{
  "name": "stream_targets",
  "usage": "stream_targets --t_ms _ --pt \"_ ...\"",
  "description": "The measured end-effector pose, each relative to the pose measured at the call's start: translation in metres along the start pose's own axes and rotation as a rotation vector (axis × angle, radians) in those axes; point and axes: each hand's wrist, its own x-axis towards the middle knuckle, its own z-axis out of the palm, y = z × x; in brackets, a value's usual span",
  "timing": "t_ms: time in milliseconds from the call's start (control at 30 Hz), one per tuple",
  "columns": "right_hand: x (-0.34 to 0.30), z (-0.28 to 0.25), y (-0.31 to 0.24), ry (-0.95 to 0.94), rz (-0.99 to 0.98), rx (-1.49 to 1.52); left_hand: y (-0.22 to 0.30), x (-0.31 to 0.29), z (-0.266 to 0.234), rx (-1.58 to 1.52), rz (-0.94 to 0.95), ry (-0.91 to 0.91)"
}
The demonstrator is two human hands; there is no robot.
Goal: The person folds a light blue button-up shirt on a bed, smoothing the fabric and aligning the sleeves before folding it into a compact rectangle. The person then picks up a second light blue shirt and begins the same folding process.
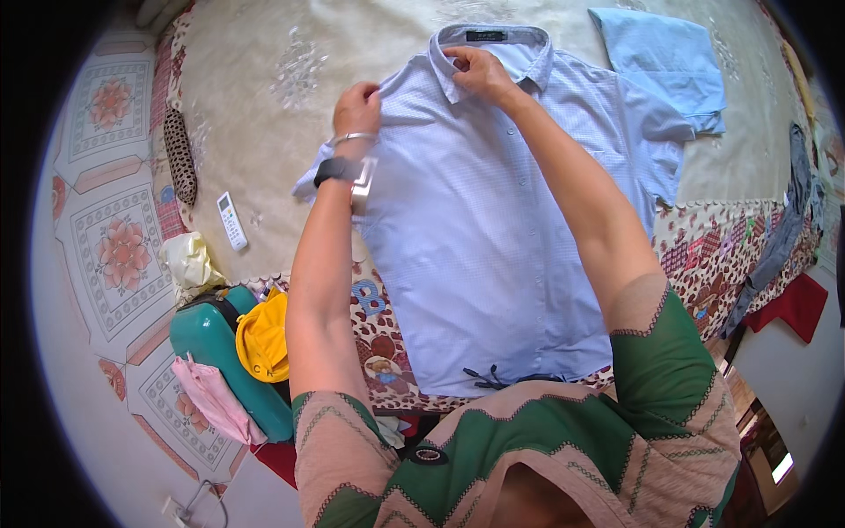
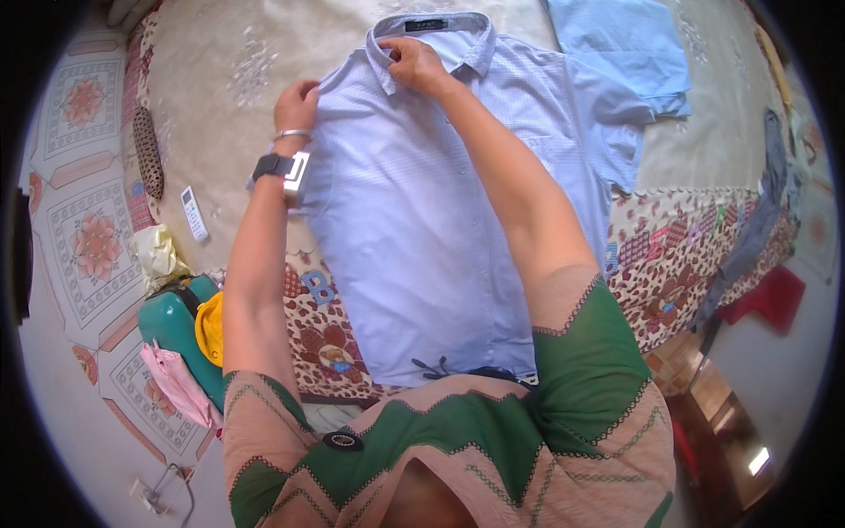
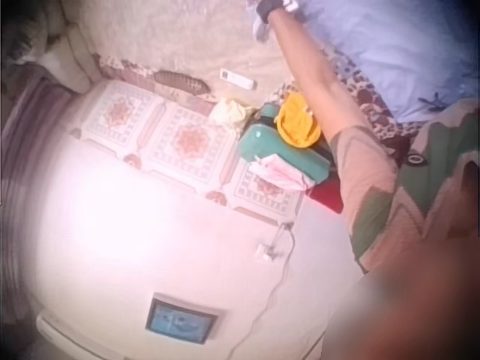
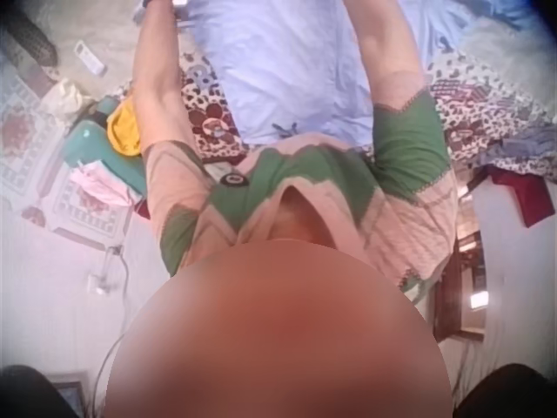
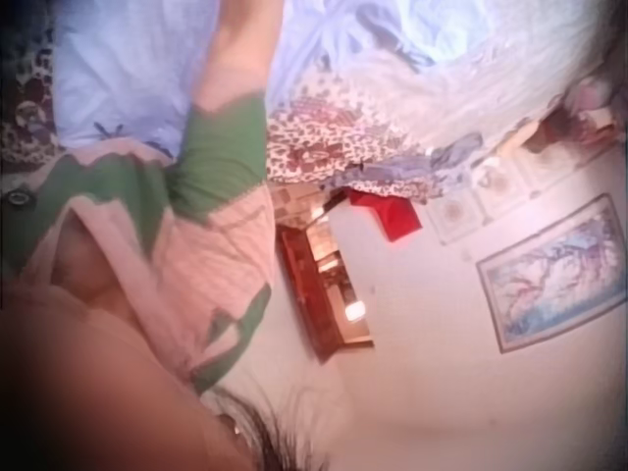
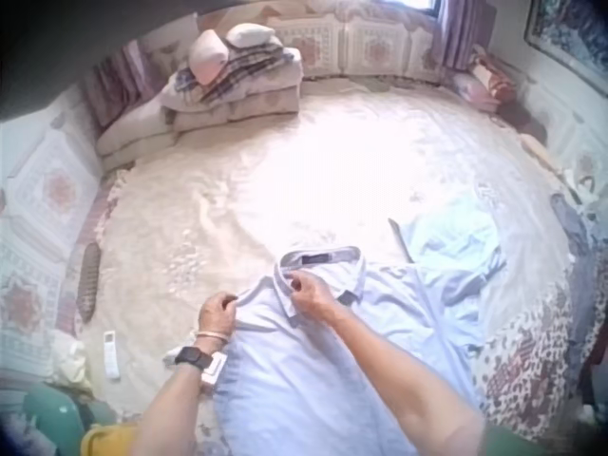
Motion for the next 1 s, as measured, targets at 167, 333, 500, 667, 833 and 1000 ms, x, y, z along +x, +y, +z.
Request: stream_targets --t_ms 167,333,500,667,833,1000 --pt "-0.032 0.002 -0.003 0.159 -0.343 -0.139 0.061 0.039 0.043 -0.749 -0.421 -0.148" --pt "-0.048 -0.006 -0.003 0.245 -0.452 -0.418 0.081 0.053 0.048 -0.075 -0.251 -0.326" --pt "-0.049 -0.012 -0.005 0.261 -0.448 -0.420 0.069 0.062 0.044 -0.521 -0.538 -0.410" --pt "-0.034 -0.019 0.000 0.275 -0.321 -0.221 0.072 0.064 0.038 -1.317 -0.605 -0.167" --pt "-0.027 -0.018 0.001 0.366 -0.421 -0.310 0.034 0.052 0.041 -0.791 -0.504 0.117" --pt "-0.022 -0.088 0.029 0.620 -0.347 -0.441 -0.019 0.014 0.017 0.215 -0.107 -0.024"
